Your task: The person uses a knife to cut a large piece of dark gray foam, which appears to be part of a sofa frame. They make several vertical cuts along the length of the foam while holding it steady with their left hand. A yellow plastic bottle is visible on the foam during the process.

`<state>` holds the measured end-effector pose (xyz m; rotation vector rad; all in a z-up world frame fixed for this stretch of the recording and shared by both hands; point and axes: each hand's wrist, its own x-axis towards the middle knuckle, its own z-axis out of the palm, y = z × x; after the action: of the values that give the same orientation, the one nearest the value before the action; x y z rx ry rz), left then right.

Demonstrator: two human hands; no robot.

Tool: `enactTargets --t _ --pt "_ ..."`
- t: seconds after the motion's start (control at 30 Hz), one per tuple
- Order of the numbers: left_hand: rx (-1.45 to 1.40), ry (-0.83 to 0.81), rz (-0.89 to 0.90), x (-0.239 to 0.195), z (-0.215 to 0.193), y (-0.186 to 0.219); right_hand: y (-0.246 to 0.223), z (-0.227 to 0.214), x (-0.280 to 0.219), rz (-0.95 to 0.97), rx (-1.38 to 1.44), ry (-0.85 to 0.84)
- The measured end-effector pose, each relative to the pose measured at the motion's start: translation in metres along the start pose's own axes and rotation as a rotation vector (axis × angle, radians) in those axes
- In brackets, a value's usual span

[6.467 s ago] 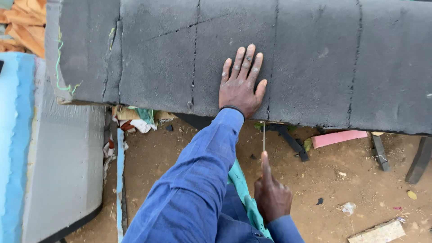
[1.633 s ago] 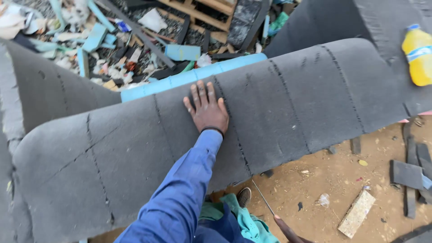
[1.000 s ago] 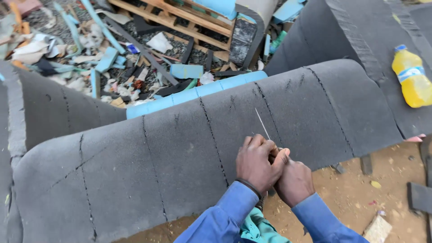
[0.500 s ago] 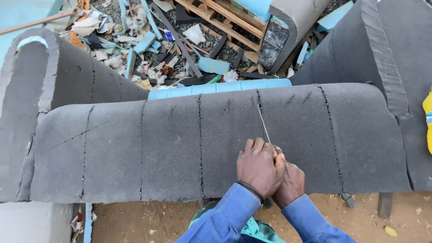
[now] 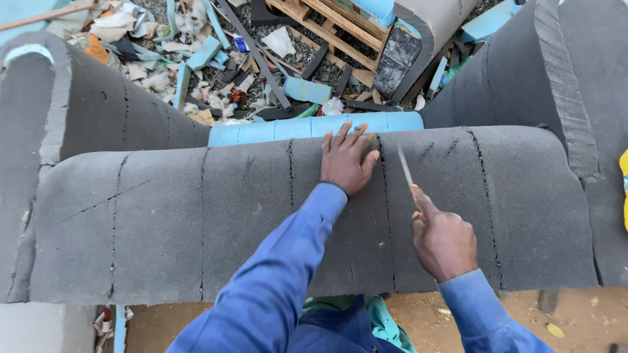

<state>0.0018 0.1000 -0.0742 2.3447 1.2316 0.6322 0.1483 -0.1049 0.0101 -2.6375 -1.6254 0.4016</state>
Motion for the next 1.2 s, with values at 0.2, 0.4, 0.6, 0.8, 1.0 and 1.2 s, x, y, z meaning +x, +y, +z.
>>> enactTargets --t 0.2,0.4,0.6,0.8,1.0,1.2 --pt "0.167 -0.149 0.070 0.020 0.036 -0.038 -0.033 -0.009 0.029 0.019 0.044 -0.115" --pt "0.195 0.096 0.091 0.028 0.078 -0.054 -0.055 -0.016 0.061 0.017 0.056 -0.128" --pt "0.160 0.107 0.112 0.033 0.078 -0.054 -0.058 -0.005 0.099 0.006 0.048 -0.138" --pt "0.154 0.092 0.114 0.033 0.081 -0.056 -0.041 0.052 0.171 -0.051 -0.022 -0.212" --pt "0.119 0.064 0.102 0.028 0.069 -0.051 -0.063 0.002 0.100 -0.050 -0.014 -0.272" --pt "0.074 0.011 0.087 0.027 0.046 -0.040 -0.051 0.018 0.020 -0.030 -0.027 -0.318"
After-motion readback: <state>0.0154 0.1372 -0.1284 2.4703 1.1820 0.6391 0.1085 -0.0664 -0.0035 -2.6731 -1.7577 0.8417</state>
